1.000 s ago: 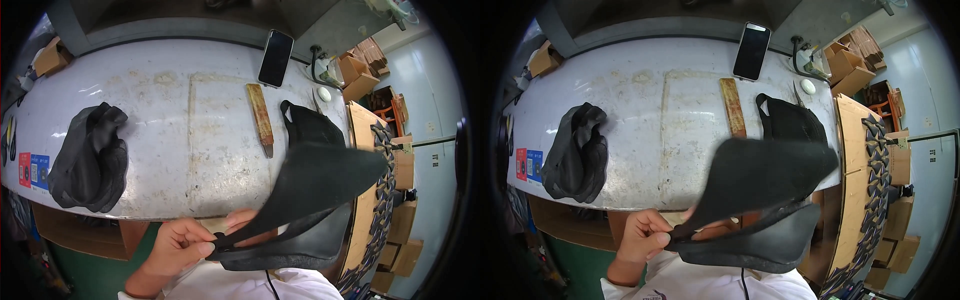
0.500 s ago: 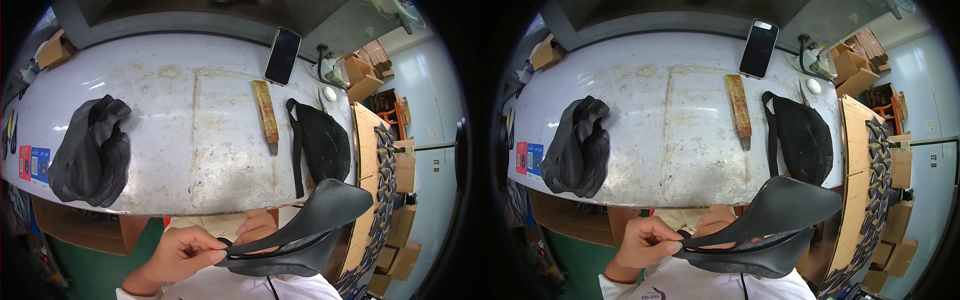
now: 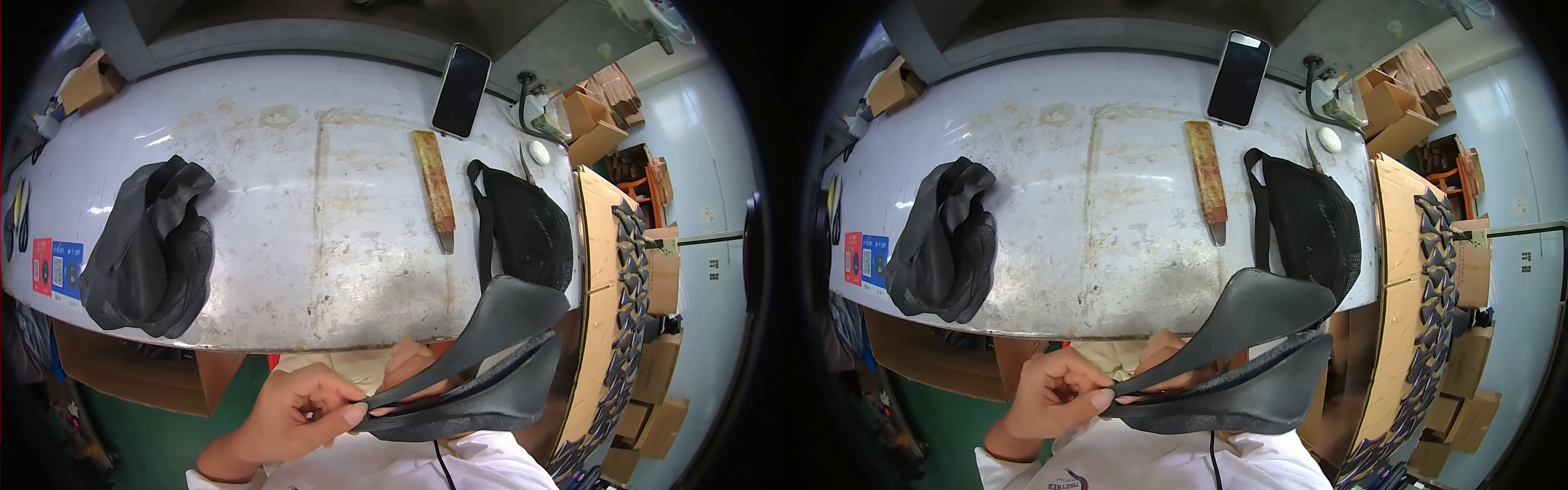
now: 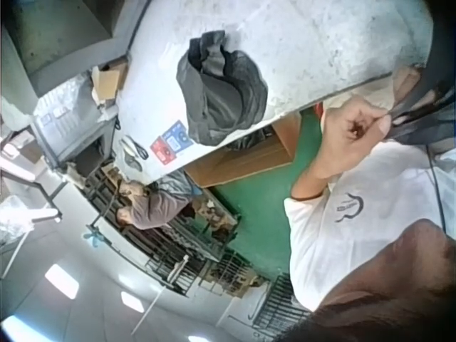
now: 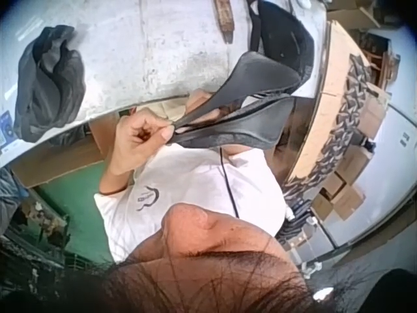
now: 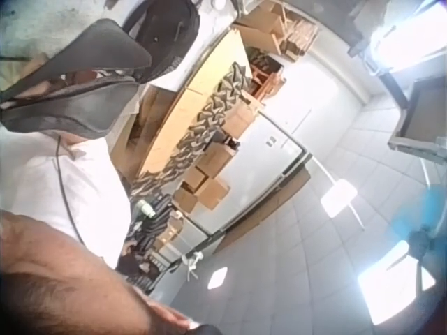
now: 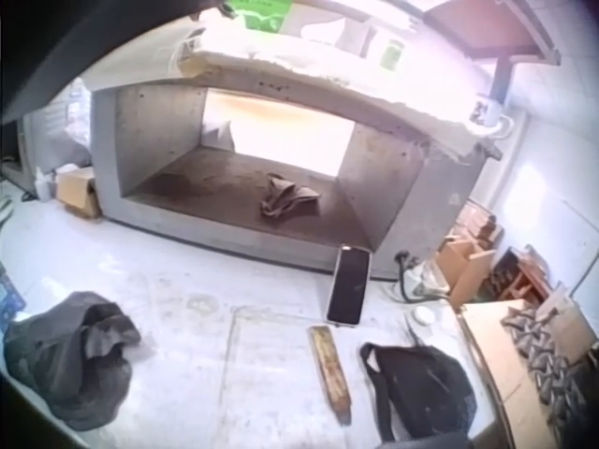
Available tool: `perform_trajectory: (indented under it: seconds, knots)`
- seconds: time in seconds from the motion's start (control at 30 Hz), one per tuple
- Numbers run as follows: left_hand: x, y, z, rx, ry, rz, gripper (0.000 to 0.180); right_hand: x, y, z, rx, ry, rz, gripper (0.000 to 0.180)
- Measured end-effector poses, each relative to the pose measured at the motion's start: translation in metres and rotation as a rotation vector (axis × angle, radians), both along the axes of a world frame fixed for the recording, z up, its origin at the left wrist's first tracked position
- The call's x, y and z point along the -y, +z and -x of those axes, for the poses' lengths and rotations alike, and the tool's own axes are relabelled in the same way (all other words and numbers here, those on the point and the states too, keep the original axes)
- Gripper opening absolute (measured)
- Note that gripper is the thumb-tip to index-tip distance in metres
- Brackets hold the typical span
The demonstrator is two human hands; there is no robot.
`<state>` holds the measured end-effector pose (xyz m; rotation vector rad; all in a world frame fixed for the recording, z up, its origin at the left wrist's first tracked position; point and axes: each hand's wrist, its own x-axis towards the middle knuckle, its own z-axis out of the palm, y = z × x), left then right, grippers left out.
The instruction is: Fitting and inspecting the outer cover on bicycle saddle bases at a workbench.
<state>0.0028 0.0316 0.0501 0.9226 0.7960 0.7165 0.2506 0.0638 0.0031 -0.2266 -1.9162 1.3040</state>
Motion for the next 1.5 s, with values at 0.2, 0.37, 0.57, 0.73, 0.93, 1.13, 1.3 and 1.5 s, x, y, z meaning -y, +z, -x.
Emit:
perform_trajectory:
  seconds: [0.2,0.37,0.57,0.73,0.93,1.13,1.3,1.5]
  knots:
    - [-0.005,-0.002,0.002,-0.101,-0.169,-0.297,0.036,0.013,-0.005,0.015,0.025,-0.421,0.289,0.014]
    - [0.000,0.001,0.001,0.039,-0.078,0.180,0.040,-0.027,-0.030,0.000,-0.038,0.360,0.276,0.019]
    - [0.002,-0.009,0.009,0.156,-0.068,0.381,0.036,-0.010,-0.013,0.000,-0.152,0.143,0.393,0.019]
    - [0.004,-0.009,0.012,0.149,-0.053,0.367,0.035,0.003,-0.002,0.000,-0.247,-0.034,0.488,0.019]
    - [0.004,-0.005,0.013,0.114,-0.090,0.362,0.035,0.007,0.011,0.009,-0.367,-0.232,0.601,0.019]
    - [0.004,-0.002,0.002,0.048,-0.051,0.187,0.033,0.014,0.024,0.018,-0.486,-0.432,0.703,0.019]
    - [0.008,-0.003,-0.002,0.039,-0.052,-0.055,0.036,0.027,0.028,0.033,-0.396,-0.527,0.701,0.019]
    - [0.001,-0.007,0.000,-0.068,-0.115,-0.236,0.036,0.037,0.025,0.026,-0.132,-0.614,0.918,0.021]
